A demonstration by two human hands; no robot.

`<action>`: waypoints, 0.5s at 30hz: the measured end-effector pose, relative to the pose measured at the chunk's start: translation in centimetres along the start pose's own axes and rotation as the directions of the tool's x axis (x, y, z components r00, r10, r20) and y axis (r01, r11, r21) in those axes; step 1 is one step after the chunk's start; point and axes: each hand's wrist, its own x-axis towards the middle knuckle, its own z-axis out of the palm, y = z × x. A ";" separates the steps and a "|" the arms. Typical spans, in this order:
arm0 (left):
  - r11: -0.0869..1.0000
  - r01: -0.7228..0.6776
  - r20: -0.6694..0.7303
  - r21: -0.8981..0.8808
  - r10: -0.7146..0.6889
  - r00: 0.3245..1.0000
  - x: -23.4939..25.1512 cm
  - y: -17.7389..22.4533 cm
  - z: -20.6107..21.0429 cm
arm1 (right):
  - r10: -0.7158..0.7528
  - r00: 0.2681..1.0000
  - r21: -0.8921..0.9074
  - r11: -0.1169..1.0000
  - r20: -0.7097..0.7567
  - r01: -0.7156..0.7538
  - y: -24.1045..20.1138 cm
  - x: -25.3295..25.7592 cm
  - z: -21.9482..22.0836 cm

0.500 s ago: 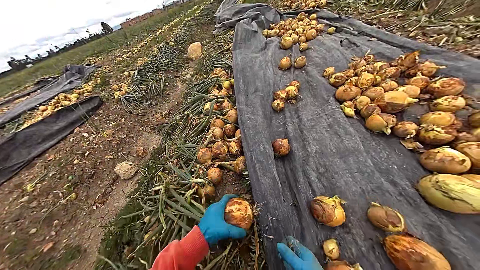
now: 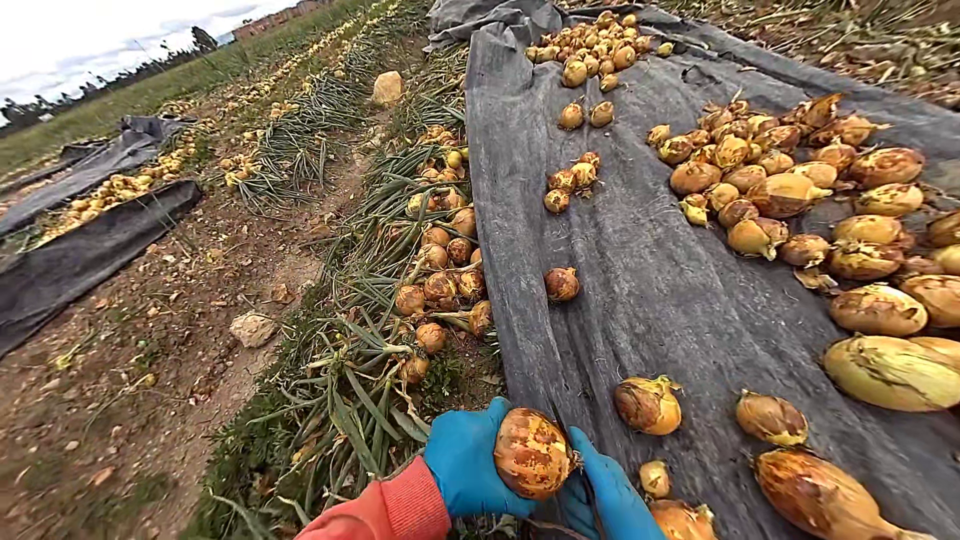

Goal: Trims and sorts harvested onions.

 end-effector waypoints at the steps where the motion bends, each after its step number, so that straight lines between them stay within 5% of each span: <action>1: 1.000 0.018 -0.024 0.010 -0.018 1.000 0.5 -0.4 0.2 | 0.024 0.998 0.111 0.993 0.050 -0.029 -0.5 -0.5 0.0; 4: 0.927 0.341 -0.095 -0.153 -0.357 0.929 2.8 -4.0 -0.8 | -0.016 0.990 0.244 0.970 0.142 -0.019 -1.2 -2.9 -1.0; 6: 0.849 0.366 -0.208 -0.380 -0.465 0.861 3.3 -6.4 -1.3 | 0.067 0.998 0.054 0.996 0.007 -0.068 -0.7 -3.1 -1.6; 8: 0.880 0.225 -0.214 -0.419 -0.336 0.917 2.0 -4.6 -1.3 | 0.235 0.968 -0.229 0.941 -0.088 -0.249 1.1 -1.6 -2.0; 10: 0.966 0.111 -0.071 -0.233 -0.131 0.989 -0.4 -0.2 -0.4 | 0.307 0.950 -0.352 0.885 -0.047 -0.304 2.0 -0.7 -1.7; 15: 0.998 -0.004 0.221 0.061 -0.010 0.975 -3.5 5.1 3.8 | 0.246 0.966 -0.049 0.969 0.082 -0.243 3.0 -2.3 -0.6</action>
